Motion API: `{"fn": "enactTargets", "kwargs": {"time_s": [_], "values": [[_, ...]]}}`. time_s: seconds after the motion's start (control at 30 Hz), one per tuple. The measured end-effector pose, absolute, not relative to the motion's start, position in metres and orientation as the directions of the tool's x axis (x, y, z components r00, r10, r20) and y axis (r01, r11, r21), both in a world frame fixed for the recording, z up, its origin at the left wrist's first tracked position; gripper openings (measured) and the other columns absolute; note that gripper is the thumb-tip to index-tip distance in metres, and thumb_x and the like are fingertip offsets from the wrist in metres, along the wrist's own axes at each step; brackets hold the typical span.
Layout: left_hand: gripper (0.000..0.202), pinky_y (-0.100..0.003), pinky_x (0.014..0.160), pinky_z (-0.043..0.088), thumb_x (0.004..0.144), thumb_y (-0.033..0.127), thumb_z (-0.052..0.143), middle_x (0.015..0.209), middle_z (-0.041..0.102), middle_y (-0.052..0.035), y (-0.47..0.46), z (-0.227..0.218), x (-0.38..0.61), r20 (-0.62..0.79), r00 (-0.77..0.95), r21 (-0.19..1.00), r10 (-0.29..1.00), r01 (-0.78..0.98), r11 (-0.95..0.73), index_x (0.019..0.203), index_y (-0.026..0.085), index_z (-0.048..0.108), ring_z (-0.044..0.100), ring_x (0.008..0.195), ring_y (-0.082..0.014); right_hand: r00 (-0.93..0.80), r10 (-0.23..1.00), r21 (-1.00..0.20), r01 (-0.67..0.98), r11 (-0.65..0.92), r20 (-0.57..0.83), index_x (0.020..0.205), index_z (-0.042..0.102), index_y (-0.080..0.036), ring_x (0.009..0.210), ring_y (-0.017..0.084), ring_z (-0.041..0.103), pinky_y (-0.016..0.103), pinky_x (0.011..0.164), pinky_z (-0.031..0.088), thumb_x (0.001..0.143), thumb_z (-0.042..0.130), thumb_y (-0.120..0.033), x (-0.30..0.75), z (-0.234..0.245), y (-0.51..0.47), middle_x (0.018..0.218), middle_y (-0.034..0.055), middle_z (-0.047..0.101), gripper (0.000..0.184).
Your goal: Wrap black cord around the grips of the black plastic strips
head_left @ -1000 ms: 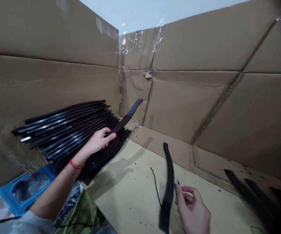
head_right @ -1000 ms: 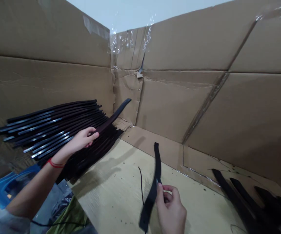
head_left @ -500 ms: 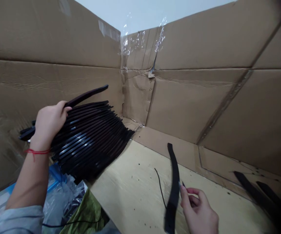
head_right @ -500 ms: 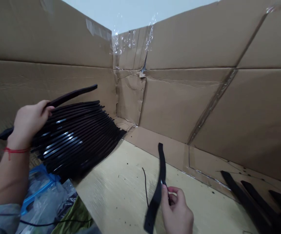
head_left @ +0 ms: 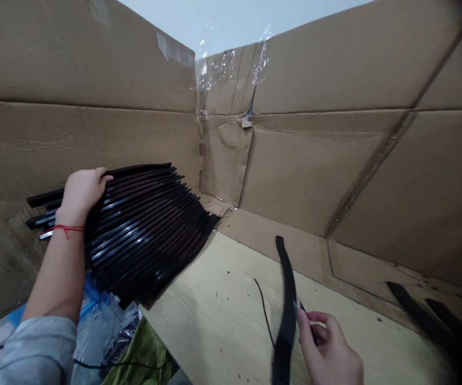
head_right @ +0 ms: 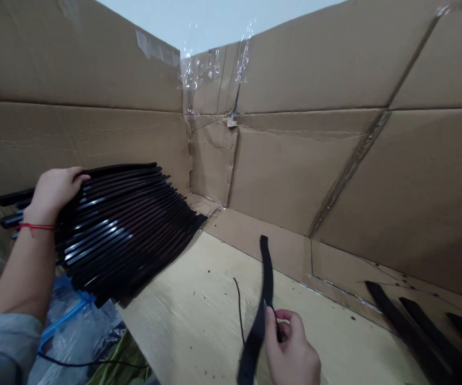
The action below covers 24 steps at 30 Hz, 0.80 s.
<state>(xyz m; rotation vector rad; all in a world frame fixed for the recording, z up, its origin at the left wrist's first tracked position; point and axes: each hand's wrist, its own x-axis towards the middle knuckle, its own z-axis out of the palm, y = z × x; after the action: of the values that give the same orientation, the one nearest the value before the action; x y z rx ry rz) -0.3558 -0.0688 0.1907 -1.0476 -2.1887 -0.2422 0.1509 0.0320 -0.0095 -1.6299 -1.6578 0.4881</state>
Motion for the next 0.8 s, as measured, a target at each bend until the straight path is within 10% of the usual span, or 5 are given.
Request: {"fn": "enactTargets", "kwargs": {"time_s": [0.5,0.67,0.8], "values": [[0.032,-0.025,0.078,0.043,0.095,0.034,0.048,0.097,0.066,-0.0075,-0.070,0.190,-0.376,0.600,-0.377,-0.058,0.706,0.859,0.508,0.110,0.016,0.070,0.055,0.084,-0.0205,0.060,0.960,-0.680,0.718,0.150,0.275,0.084,0.050,-0.025,0.044,0.022,0.057,0.029,0.047,0.040,0.082,0.045,-0.065,0.149,-0.005,0.030,0.057,0.0029,0.064,0.040],[0.048,-0.041,0.096,0.037,0.095,0.033,0.044,0.122,0.056,-0.0179,-0.058,0.183,-0.339,0.780,-0.336,-0.023,0.528,0.828,0.560,0.136,0.010,0.052,0.046,0.112,-0.0302,0.095,0.954,-0.532,0.843,0.074,0.283,0.087,0.053,-0.022,0.051,0.024,0.060,0.028,0.047,0.035,0.086,0.044,-0.053,0.156,0.001,0.035,0.061,0.0052,0.064,0.032],[0.044,-0.040,0.100,0.035,0.099,0.035,0.039,0.121,0.056,-0.0159,-0.028,0.158,-0.257,0.865,-0.153,0.022,0.478,0.963,0.268,0.131,0.011,0.057,0.047,0.113,-0.0289,0.147,0.971,-0.431,0.901,-0.054,0.187,0.101,0.058,-0.015,0.060,0.024,0.060,0.028,0.053,0.033,0.087,0.052,-0.034,0.176,0.000,0.047,0.066,0.0073,0.065,0.024]]}}
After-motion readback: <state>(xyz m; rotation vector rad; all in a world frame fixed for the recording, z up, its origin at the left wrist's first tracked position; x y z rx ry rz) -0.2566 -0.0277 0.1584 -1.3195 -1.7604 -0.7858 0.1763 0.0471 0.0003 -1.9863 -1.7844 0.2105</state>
